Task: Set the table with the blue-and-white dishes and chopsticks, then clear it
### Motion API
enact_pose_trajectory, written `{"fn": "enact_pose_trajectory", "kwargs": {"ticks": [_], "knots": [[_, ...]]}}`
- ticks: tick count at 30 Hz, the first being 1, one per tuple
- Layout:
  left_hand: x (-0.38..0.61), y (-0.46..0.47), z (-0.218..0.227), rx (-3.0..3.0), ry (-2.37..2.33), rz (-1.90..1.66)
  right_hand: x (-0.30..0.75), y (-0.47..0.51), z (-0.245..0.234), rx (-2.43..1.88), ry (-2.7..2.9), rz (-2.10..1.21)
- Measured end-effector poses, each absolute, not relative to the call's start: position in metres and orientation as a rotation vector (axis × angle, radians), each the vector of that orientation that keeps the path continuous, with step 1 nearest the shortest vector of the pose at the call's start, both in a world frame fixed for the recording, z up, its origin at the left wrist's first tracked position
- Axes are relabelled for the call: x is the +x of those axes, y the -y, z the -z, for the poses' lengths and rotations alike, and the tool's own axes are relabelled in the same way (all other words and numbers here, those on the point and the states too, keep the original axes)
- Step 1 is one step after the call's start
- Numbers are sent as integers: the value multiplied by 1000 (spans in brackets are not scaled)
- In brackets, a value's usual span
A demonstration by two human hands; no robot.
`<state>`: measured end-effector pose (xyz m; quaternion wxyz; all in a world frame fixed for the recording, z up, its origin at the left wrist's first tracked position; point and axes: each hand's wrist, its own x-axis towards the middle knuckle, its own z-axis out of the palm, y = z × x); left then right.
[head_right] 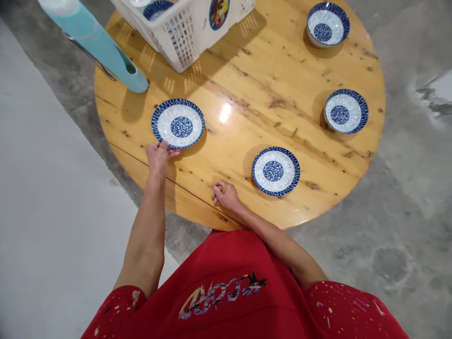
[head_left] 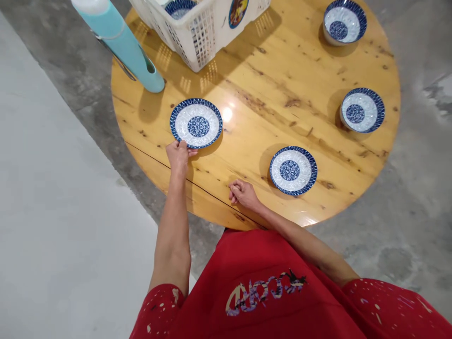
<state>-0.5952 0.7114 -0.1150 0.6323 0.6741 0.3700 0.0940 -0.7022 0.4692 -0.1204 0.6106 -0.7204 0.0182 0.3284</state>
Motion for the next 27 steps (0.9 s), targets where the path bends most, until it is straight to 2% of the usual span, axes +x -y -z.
{"fn": "enact_pose_trajectory", "kwargs": {"ticks": [17,27], "knots": [[-623,-706,112,1457,-826,-184,-703,-468,120,-1681,-30,-750],[-601,-696,114,1432,-833,-168,-705,-469,121,-1675,-32,-732]]}}
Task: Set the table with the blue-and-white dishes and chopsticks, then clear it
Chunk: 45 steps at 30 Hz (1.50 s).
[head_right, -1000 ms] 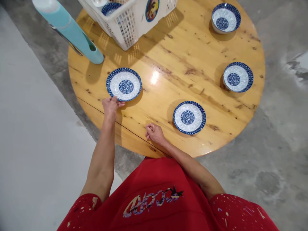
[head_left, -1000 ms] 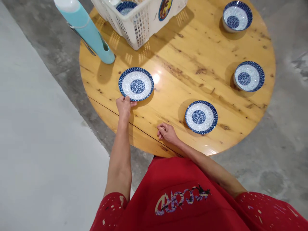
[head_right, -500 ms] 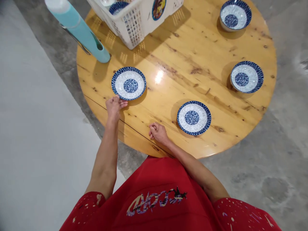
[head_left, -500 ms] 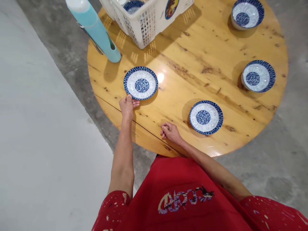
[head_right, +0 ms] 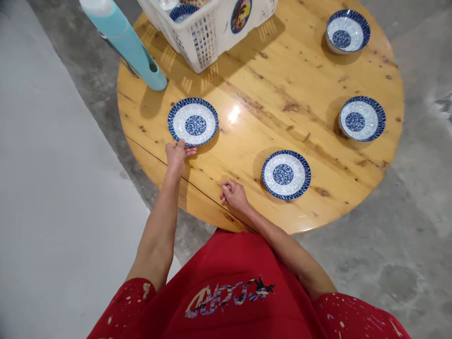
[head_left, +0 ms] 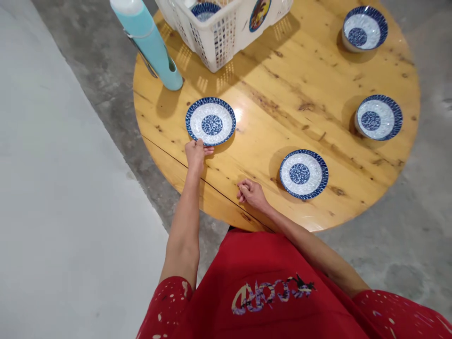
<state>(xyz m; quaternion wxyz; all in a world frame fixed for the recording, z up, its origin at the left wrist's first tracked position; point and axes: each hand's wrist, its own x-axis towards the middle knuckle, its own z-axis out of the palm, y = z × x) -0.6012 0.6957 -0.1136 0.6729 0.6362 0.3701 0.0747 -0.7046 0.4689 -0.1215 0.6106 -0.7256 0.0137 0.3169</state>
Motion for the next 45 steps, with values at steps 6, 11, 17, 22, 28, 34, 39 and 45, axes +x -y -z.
{"fn": "enact_pose_trajectory", "kwargs": {"ticks": [6,11,17,22,28,34,39,45], "knots": [[-605,-699,115,1475,-845,-213,-704,-471,121,-1684,-31,-730],[-607,-702,114,1496,-835,-206,-704,-470,123,-1707,-29,-720],[-616,-706,111,1501,-803,-180,-702,-470,118,-1684,-41,-737],[-643,-706,111,1512,-791,-217,-701,-470,117,-1675,-34,-738],[-679,-688,112,1541,-780,-220,-703,-469,125,-1690,-16,-716],[-681,-675,114,1500,-742,-177,-703,-469,123,-1708,-11,-702],[-659,-674,110,1439,-719,-143,-704,-470,123,-1705,-24,-700],[-633,-677,109,1373,-738,-101,-707,-471,125,-1743,-35,-678]]}}
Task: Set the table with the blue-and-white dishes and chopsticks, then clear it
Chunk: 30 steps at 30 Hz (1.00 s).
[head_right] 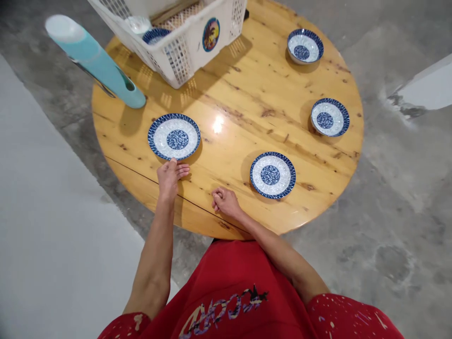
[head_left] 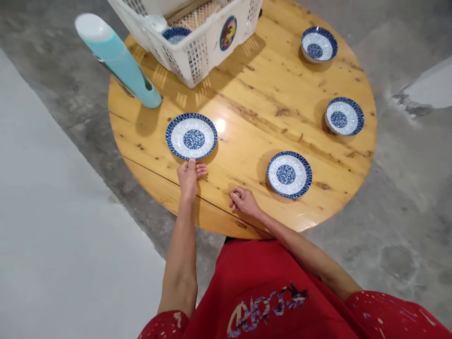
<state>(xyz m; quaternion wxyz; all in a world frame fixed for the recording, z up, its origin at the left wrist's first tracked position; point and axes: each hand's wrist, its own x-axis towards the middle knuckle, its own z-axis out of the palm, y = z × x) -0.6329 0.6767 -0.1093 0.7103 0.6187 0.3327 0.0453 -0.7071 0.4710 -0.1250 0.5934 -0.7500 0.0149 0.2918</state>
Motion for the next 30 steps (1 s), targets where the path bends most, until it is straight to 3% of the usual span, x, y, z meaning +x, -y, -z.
{"fn": "enact_pose_trajectory", "kwargs": {"ticks": [13,23,30], "knots": [[-654,-681,104,1359,-733,-111,-708,-473,123,-1749,-37,-674],[-771,-671,103,1547,-934,-171,-715,-465,116,-1635,-7,-660],[-848,-606,104,1598,-1024,-251,-779,-376,98,-1600,-5,-637]]}}
